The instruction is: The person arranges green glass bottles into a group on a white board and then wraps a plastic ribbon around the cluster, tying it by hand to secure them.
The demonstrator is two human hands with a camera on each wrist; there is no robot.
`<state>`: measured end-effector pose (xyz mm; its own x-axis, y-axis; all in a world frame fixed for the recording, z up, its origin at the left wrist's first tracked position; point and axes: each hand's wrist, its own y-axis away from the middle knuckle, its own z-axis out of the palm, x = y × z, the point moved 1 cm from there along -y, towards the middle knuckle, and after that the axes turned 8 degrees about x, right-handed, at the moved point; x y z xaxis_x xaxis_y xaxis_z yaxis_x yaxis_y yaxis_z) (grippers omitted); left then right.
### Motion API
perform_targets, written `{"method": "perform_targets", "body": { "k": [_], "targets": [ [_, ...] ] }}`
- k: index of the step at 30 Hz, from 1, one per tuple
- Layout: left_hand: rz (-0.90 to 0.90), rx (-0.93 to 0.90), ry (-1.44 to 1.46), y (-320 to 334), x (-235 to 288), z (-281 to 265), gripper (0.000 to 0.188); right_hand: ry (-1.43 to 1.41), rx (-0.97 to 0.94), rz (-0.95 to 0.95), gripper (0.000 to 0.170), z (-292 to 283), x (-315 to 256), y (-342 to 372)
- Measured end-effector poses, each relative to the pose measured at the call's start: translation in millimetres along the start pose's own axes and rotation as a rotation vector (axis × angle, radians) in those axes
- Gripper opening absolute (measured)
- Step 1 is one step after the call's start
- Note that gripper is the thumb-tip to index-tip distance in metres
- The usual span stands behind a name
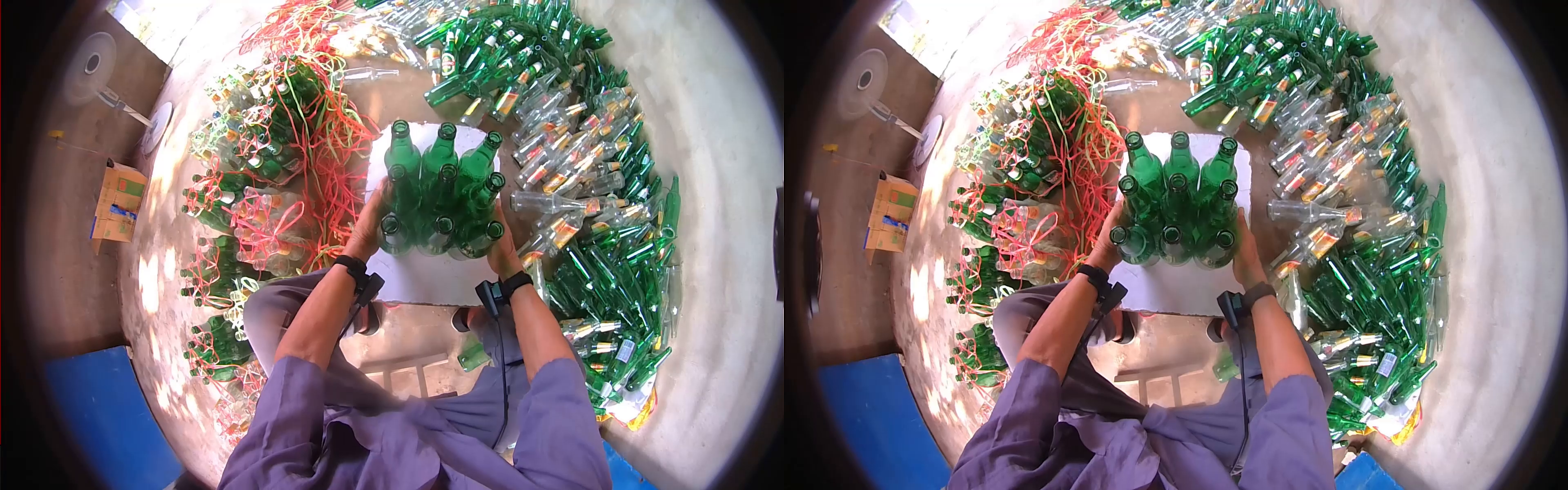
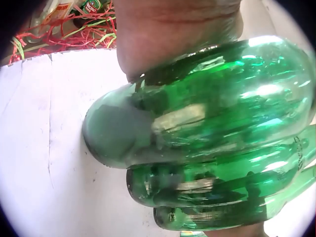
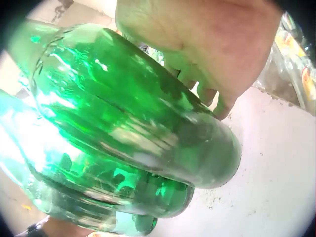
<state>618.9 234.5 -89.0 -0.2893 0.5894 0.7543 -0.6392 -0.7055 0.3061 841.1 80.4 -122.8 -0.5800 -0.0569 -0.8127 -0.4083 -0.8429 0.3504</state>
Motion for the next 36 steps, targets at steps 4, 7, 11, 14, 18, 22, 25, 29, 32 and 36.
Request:
{"method": "perform_targets", "body": {
  "k": [4, 7, 11, 14, 18, 22, 25, 29, 32, 36],
  "targets": [
    [0.034, 0.185, -0.005, -16, -4, -13, 0.067, 0.071, 0.03, -0.087, 0.066, 5, -20, -6],
    [0.0, 0.09, -0.059, -32, -5, -17, 0.07, -0.016, 0.066, 0.016, 0.068, -15, -19, -36],
    [-0.019, -0.015, 0.013, -51, -26, -40, 0.071, 0.028, -0.084, 0.025, 0.067, 7, -36, -27],
    [-0.037, 0.03, 0.023, -52, -33, -51, 0.071, 0.414, -0.192, -0.327, 0.051, 17, -39, -15],
    [0.091, 0.058, -0.079, -31, -9, -18, 0.07, 0.069, -0.086, -0.073, 0.043, 23, -39, -10],
    [-0.063, 0.043, 0.056, -25, -9, -16, 0.069, 0.143, -0.094, -0.165, 0.043, 12, -28, -17],
    [0.019, 0.078, -0.024, -25, -6, -13, 0.065, 0.174, -0.134, -0.211, 0.038, 21, -30, -15],
    [0.101, 0.077, -0.165, -40, -20, -34, 0.064, 0.286, -0.086, -0.276, 0.041, 19, -28, -14],
    [0.097, 0.091, -0.229, -11, 5, -11, 0.066, 0.329, -0.035, -0.302, 0.05, 20, -34, -4],
    [0.059, 0.156, -0.18, -17, -10, -33, 0.077, 0.017, -0.031, -0.065, 0.062, 18, -40, 3]
  ]
}}
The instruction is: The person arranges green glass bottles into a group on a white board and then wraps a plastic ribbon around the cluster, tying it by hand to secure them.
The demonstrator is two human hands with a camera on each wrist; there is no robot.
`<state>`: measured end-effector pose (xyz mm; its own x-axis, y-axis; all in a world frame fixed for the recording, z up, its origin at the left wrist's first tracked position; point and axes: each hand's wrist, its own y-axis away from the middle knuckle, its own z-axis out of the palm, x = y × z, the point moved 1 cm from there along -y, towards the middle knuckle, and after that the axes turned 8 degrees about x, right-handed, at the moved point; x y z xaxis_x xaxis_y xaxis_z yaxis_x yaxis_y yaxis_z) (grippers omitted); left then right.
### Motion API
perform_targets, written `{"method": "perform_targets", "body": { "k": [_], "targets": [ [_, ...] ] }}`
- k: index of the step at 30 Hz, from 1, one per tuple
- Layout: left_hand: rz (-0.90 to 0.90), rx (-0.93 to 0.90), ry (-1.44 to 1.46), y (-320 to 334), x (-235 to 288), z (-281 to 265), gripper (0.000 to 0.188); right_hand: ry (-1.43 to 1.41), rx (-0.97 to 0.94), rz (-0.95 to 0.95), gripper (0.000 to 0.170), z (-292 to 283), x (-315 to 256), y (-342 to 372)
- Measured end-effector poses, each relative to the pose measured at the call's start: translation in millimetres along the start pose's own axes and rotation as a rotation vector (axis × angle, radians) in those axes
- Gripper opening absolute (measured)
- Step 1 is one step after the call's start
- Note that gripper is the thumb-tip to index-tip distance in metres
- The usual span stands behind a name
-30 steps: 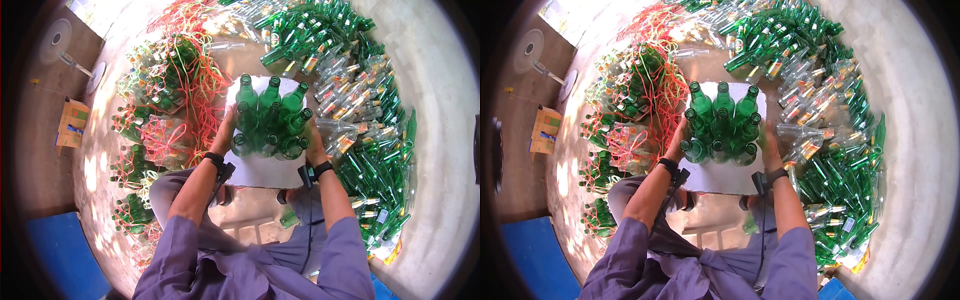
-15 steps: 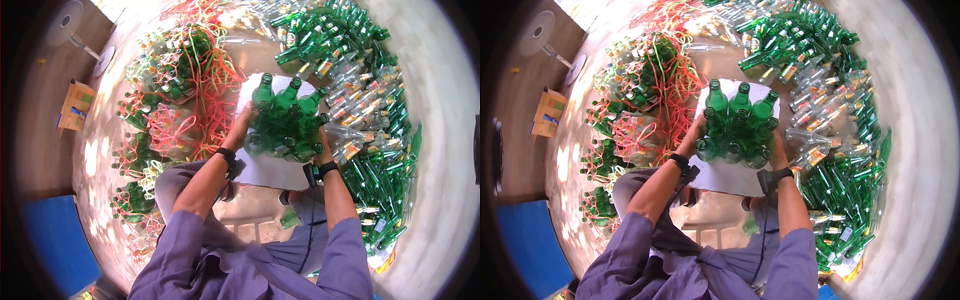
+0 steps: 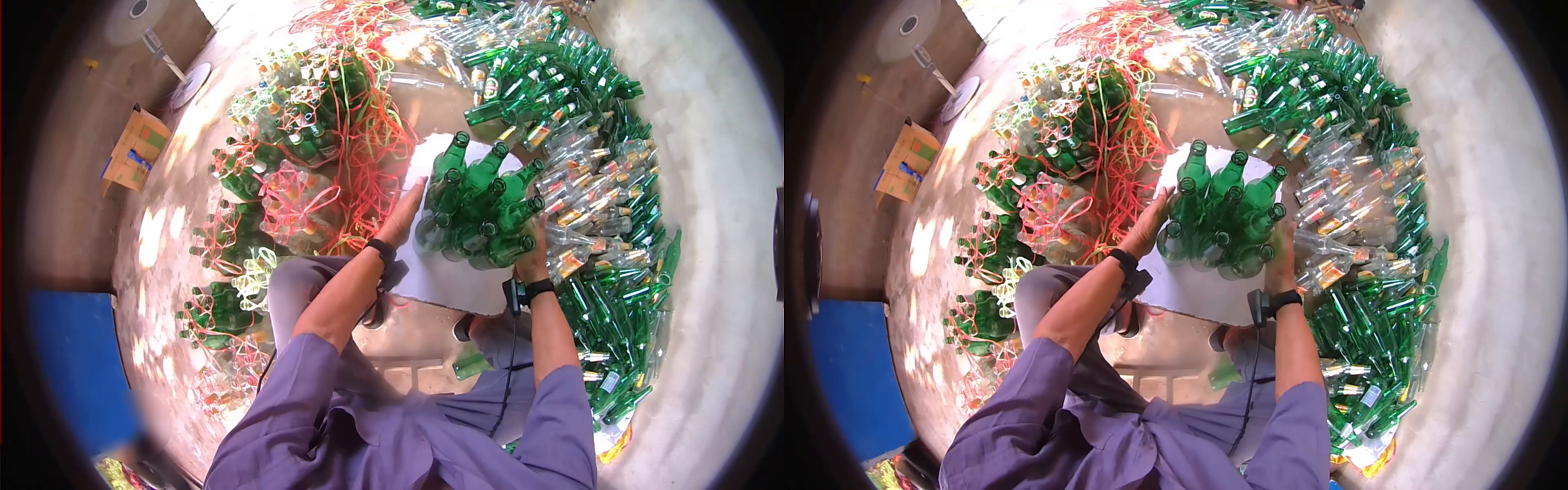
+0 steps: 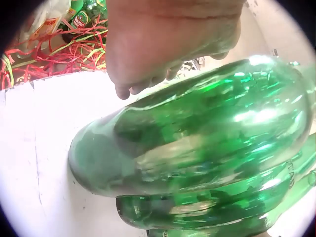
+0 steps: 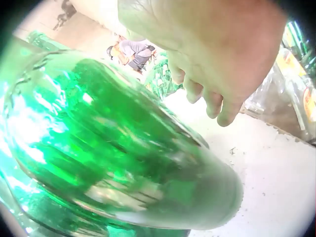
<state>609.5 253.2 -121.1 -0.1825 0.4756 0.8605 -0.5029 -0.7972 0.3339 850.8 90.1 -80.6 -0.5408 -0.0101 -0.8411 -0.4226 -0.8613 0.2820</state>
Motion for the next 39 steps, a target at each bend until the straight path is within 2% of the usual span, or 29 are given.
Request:
{"method": "perform_targets", "body": {
  "k": [1, 3, 5, 6, 7, 8, 10, 11, 12, 14, 15, 16, 19, 22, 24, 25, 26, 28, 30, 32, 33, 36, 38, 39],
  "targets": [
    [-0.029, -0.027, 0.001, -13, -16, -14, 0.071, 0.002, -0.003, 0.002, 0.062, -8, 4, -2],
    [-0.017, -0.001, 0.001, -5, -9, -15, 0.073, -0.071, 0.188, 0.071, 0.055, -42, 27, -13],
    [0.034, 0.042, -0.005, 1, 14, -10, 0.075, 0.024, 0.18, 0.036, 0.056, -80, 43, -22],
    [0.06, 0.068, -0.011, 5, 28, -9, 0.077, 0.114, 0.179, 0.005, 0.058, -84, 48, -25],
    [0.082, 0.095, -0.018, 13, 45, -8, 0.078, -0.045, 0.175, 0.014, 0.043, -61, 37, -13],
    [0.086, 0.105, -0.024, 18, 62, -5, 0.078, -0.05, 0.165, 0.019, 0.043, -50, 27, -6],
    [-0.063, 0.236, -0.036, 28, 100, -1, 0.084, -0.105, 0.306, 0.099, 0.045, -52, 23, -1],
    [0.052, 0.162, -0.017, 23, 110, -18, 0.078, -0.074, 0.211, 0.086, 0.051, -67, 26, -7],
    [0.036, 0.223, -0.031, 30, 136, -22, 0.067, -0.076, 0.202, 0.094, 0.051, -67, 24, -6],
    [0.204, 0.163, -0.131, 54, 191, -37, 0.057, 0.038, 0.462, 0.109, 0.067, -62, 12, 0],
    [0.275, 0.111, -0.191, 70, 218, -47, 0.055, 0.044, 0.483, 0.121, 0.082, -58, 6, 3],
    [0.349, 0.093, -0.264, 84, 243, -58, 0.052, 0.041, 0.478, 0.128, 0.082, -58, 1, 3],
    [0.366, 0.142, -0.261, 114, 271, -102, 0.048, 0.005, 0.526, 0.106, 0.089, -45, -15, 10],
    [0.301, 0.235, -0.257, 147, 250, -133, 0.043, -0.015, 0.52, 0.064, 0.09, -28, -33, 17],
    [0.221, 0.206, -0.397, 170, 219, -146, 0.039, -0.001, 0.452, 0.056, 0.087, -36, -39, 12],
    [0.122, 0.197, -0.471, 178, 203, -156, 0.038, -0.039, 0.429, 0.028, 0.085, -36, -46, 11],
    [0.02, 0.186, -0.54, 186, 182, -168, 0.036, -0.076, 0.405, 0.001, 0.084, -32, -53, 12],
    [-0.142, 0.248, -0.399, 197, 122, -184, 0.034, -0.057, 0.446, -0.004, 0.08, -3, -76, 27],
    [-0.271, 0.159, -0.424, 208, 63, -200, 0.033, -0.038, 0.49, -0.008, 0.077, 13, -88, 34],
    [-0.251, 0.078, -0.388, 224, 26, -194, 0.036, -0.136, 0.467, -0.054, 0.073, 8, -91, 32],
    [-0.312, 0.114, -0.4, 225, 6, -196, 0.036, -0.165, 0.362, -0.051, 0.069, -7, -89, 27],
    [-0.39, 0.154, -0.438, 218, -38, -197, 0.036, -0.171, 0.356, -0.055, 0.068, 3, -90, 32],
    [-0.211, 0.175, -0.554, 209, -52, -193, 0.036, -0.165, 0.317, -0.049, 0.067, 2, -90, 32],
    [-0.19, 0.184, -0.646, 200, -67, -197, 0.04, -0.162, 0.314, -0.053, 0.067, 4, -92, 34]
  ]
}}
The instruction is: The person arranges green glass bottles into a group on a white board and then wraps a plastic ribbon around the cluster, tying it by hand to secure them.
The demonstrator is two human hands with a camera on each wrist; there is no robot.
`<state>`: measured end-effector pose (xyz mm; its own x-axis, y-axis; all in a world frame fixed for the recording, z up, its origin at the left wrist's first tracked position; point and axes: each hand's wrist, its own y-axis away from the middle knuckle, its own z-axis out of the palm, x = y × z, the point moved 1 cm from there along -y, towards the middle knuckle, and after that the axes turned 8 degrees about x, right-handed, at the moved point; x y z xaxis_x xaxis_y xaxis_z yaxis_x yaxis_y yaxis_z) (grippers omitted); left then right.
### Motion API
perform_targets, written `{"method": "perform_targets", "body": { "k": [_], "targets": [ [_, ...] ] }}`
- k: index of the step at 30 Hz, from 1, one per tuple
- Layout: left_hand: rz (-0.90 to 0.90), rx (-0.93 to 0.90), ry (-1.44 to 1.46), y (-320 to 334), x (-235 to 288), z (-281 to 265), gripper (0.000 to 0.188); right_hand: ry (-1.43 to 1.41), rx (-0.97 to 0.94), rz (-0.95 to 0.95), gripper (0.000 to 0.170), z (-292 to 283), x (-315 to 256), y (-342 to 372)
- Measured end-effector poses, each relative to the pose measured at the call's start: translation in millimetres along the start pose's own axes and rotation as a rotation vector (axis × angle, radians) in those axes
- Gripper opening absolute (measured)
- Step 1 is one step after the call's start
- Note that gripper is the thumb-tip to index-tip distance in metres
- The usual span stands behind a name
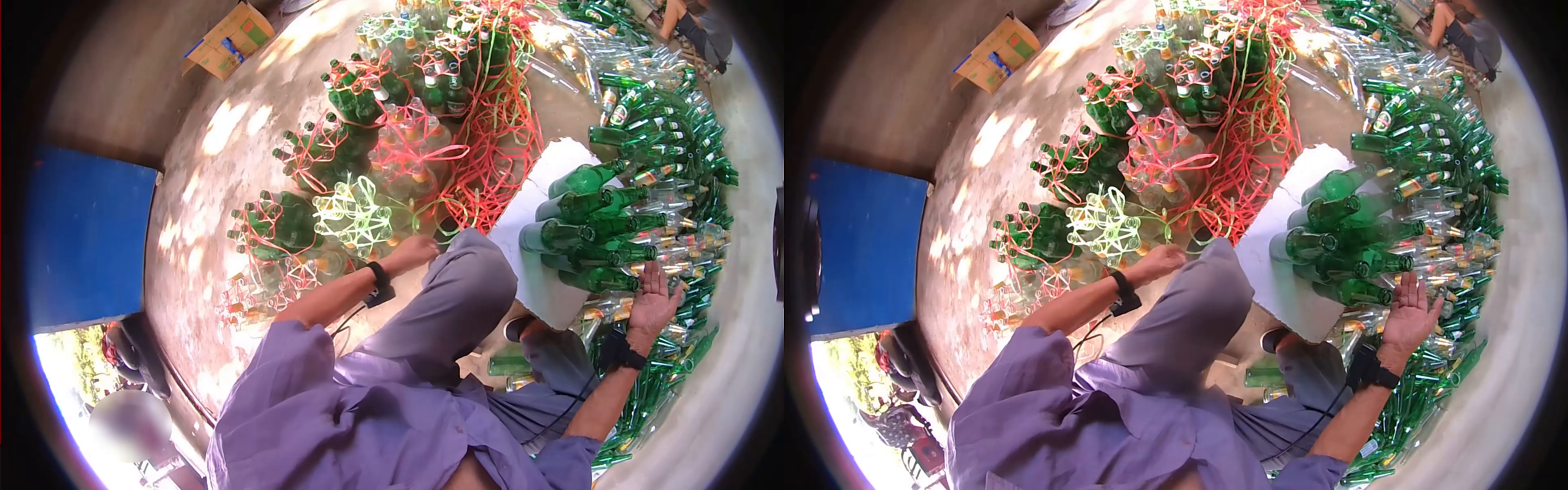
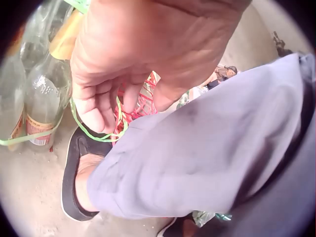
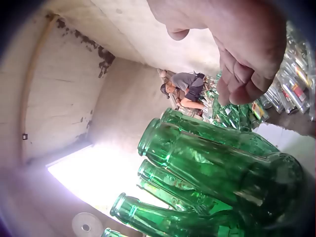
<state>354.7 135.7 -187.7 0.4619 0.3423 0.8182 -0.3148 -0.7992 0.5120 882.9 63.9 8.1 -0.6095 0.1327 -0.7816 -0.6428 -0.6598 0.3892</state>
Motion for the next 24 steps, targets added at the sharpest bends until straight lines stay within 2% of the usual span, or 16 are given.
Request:
{"method": "perform_targets", "body": {
  "k": [1, 3, 6, 7, 9, 13, 16, 18, 21, 24],
  "targets": [
    [-0.01, -0.002, 0.003, -4, 2, 5, 0.04, 0.002, -0.001, -0.006, 0.067, 2, -1, 2],
    [0.184, 0.225, -0.303, -15, 9, 13, 0.041, 0.01, 0.01, -0.005, 0.067, 4, -2, 3],
    [0.189, 0.317, -0.248, -34, 18, 19, 0.042, -0.023, 0.04, 0.003, 0.069, 14, -6, 8],
    [0.185, 0.312, -0.249, -45, 11, 20, 0.042, -0.021, 0.046, 0.005, 0.069, 17, -7, 10],
    [0.271, 0.234, -0.321, -67, -5, 21, 0.042, -0.05, -0.069, 0.032, 0.067, 19, -9, 11],
    [0.274, 0.148, -0.474, -84, -20, 26, 0.041, -0.041, -0.149, 0.059, 0.066, 23, -13, 17],
    [0.207, 0.147, -0.498, -86, -23, 28, 0.035, -0.004, -0.159, 0.054, 0.066, 24, -16, 21],
    [0.073, -0.021, -0.56, -89, -25, 29, 0.041, 0.0, -0.113, 0.043, 0.066, 25, -19, 22],
    [0.036, 0.042, -0.631, -82, -29, 35, 0.038, -0.001, -0.072, 0.04, 0.067, 17, -21, 19],
    [-0.044, 0.021, -0.699, -78, -25, 36, 0.036, -0.003, -0.088, 0.052, 0.067, 13, -22, 17]
  ]
}}
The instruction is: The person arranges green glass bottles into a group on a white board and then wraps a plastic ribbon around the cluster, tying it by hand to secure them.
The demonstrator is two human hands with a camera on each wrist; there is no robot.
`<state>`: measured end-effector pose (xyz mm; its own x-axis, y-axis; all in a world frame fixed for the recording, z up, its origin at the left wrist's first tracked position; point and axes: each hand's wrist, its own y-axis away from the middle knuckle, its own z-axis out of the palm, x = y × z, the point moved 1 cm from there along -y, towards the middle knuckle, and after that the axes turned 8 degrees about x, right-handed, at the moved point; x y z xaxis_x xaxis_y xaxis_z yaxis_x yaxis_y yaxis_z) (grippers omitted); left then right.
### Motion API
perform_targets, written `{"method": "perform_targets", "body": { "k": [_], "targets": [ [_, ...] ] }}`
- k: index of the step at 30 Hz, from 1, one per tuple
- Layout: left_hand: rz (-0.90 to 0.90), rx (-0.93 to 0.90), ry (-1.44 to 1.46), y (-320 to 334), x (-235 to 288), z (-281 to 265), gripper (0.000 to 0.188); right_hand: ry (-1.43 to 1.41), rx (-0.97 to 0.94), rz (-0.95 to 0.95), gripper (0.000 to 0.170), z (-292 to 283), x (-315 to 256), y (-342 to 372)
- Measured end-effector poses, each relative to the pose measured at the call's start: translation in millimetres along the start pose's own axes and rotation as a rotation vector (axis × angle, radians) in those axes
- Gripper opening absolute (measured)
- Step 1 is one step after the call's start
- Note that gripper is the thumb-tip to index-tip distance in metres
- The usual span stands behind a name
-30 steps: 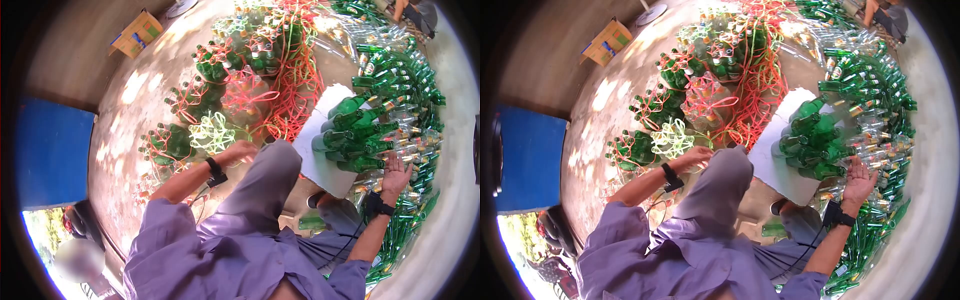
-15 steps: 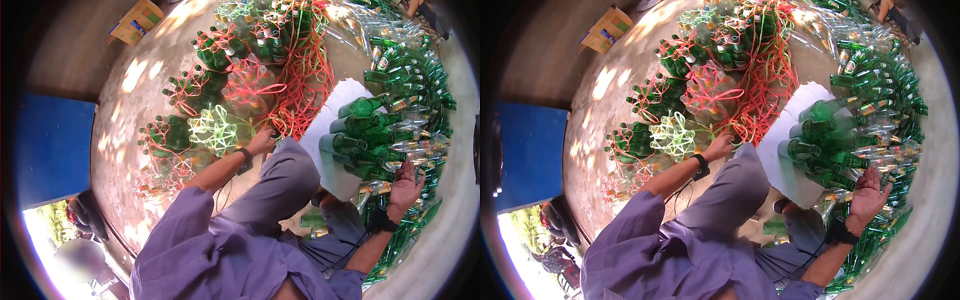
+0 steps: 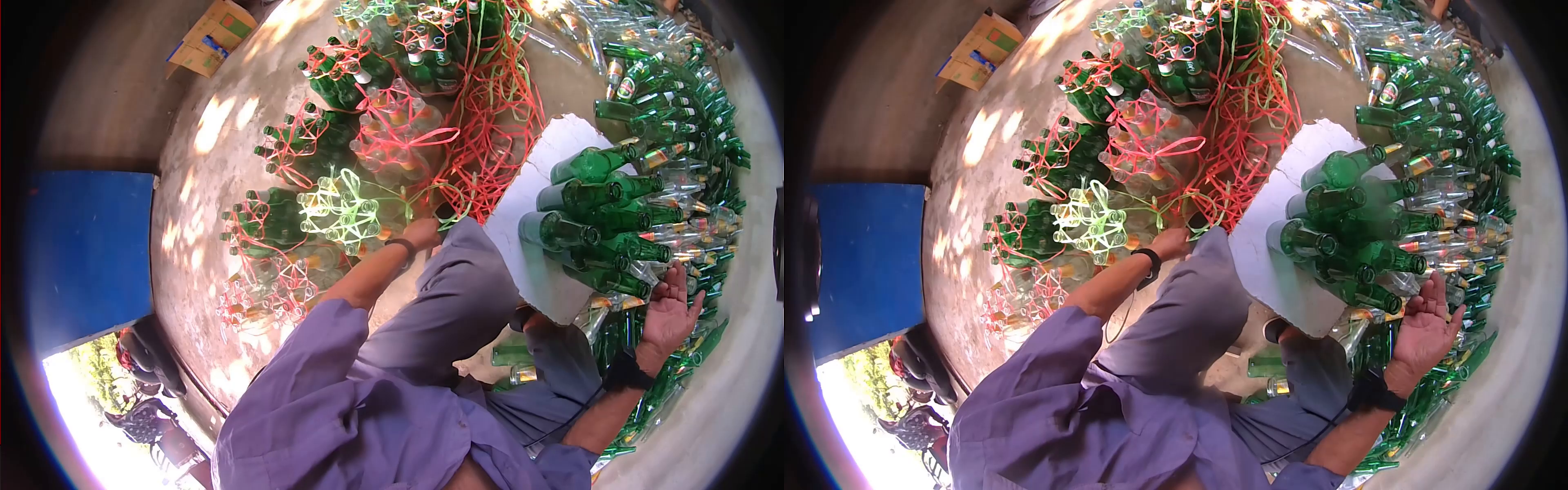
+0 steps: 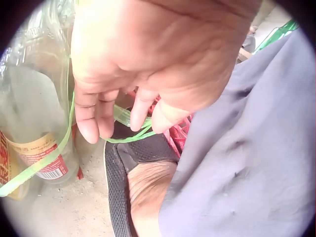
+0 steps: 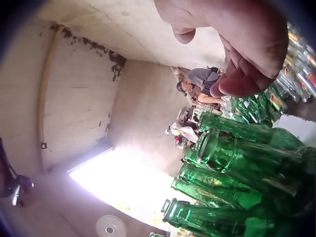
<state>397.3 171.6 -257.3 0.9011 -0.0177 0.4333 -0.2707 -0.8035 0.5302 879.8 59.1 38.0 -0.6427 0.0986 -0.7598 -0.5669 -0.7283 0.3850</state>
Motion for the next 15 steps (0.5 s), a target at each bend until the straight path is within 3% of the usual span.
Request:
{"method": "perform_targets", "body": {
  "k": [7, 9, 12, 15],
  "targets": [
    [-0.035, -0.056, -0.157, 2, -1, 10, 0.035, -0.001, -0.052, 0.021, 0.063, 4, 1, 1],
    [-0.031, -0.198, -0.186, 2, -4, 14, 0.034, 0.003, -0.041, 0.022, 0.061, 8, 2, 3],
    [0.022, -0.243, -0.266, 5, -4, 17, 0.035, 0.008, -0.018, 0.025, 0.058, 12, 2, 3],
    [0.02, -0.212, -0.226, 9, -2, 16, 0.035, 0.014, -0.015, 0.029, 0.055, 9, 2, 1]
  ]
}}
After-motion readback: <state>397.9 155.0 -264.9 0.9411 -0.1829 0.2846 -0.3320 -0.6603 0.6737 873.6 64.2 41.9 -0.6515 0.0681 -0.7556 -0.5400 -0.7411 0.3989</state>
